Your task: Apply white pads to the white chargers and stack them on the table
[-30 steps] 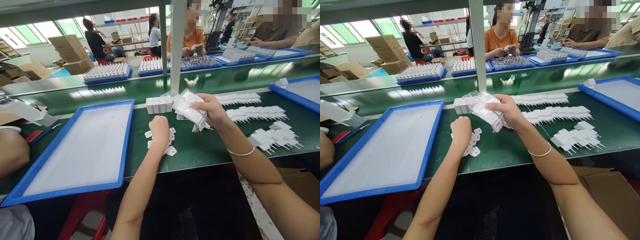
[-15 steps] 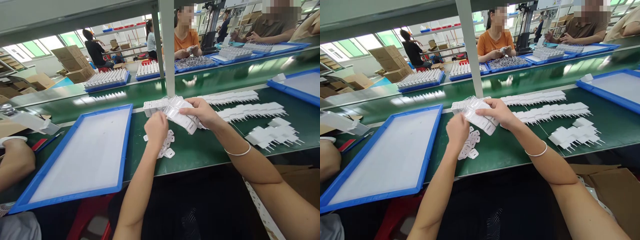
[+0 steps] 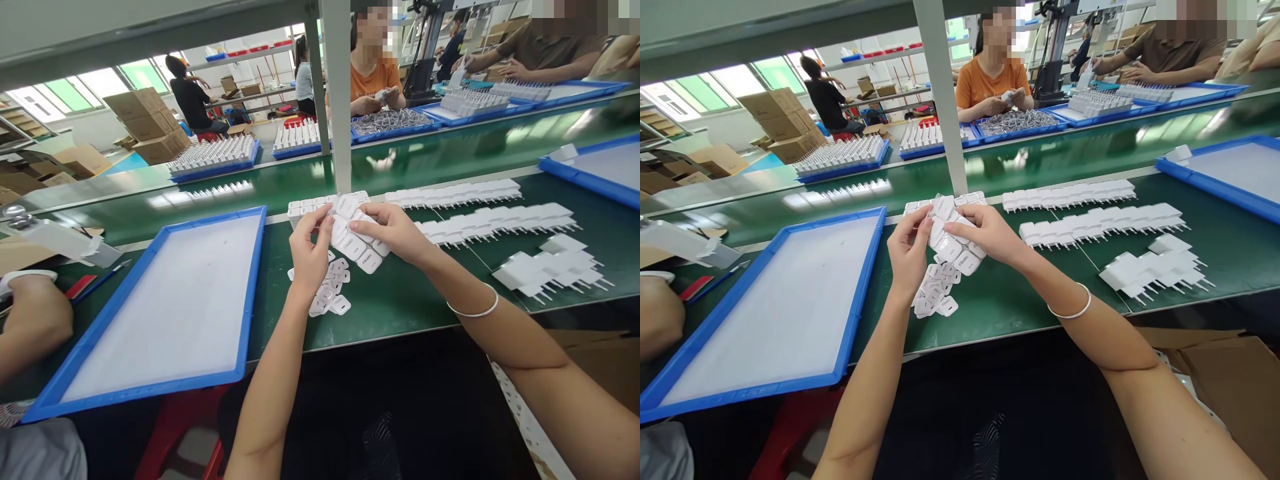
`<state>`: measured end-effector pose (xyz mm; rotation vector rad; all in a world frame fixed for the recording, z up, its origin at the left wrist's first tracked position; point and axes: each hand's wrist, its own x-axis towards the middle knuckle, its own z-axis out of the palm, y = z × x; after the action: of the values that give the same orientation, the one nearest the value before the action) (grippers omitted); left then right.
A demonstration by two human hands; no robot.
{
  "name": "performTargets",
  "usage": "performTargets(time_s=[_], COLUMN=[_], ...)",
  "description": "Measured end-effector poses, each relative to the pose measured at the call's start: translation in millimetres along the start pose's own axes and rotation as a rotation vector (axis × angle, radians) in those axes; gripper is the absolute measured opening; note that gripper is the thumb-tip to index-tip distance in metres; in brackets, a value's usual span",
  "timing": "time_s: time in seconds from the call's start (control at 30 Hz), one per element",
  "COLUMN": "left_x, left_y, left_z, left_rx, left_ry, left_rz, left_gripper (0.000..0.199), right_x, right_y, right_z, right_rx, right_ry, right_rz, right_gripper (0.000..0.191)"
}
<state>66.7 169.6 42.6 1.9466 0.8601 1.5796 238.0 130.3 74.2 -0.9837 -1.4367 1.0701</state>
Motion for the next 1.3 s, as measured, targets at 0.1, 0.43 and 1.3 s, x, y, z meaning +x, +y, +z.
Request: performTargets(time_s=[0.1,0.43,1.3], left_x=[-0.1,-0.6,-0.1], left_y=[0.4,3.5,2.8], left_z=[-1.2,-1.6,-5.0], left_rx=[-0.007,0.087,0.286], left_ry=[0.039,0.010,-0.055], left_rz=[0.039,0.233,0.381], left_gripper=[0.027,0.033,0.030], right_x=[-0.4,0.0,-2.2], right_y=[1.0,6.8,7.5], right_z=[2.6,2.8,3.6], right_rx=[0.065,0.049,-0.058], right_ry=[-0.017,0.005,0.043], right_rz=[0.003,-0.011,-0.142], right_gripper=[0.037,0.025,0.031])
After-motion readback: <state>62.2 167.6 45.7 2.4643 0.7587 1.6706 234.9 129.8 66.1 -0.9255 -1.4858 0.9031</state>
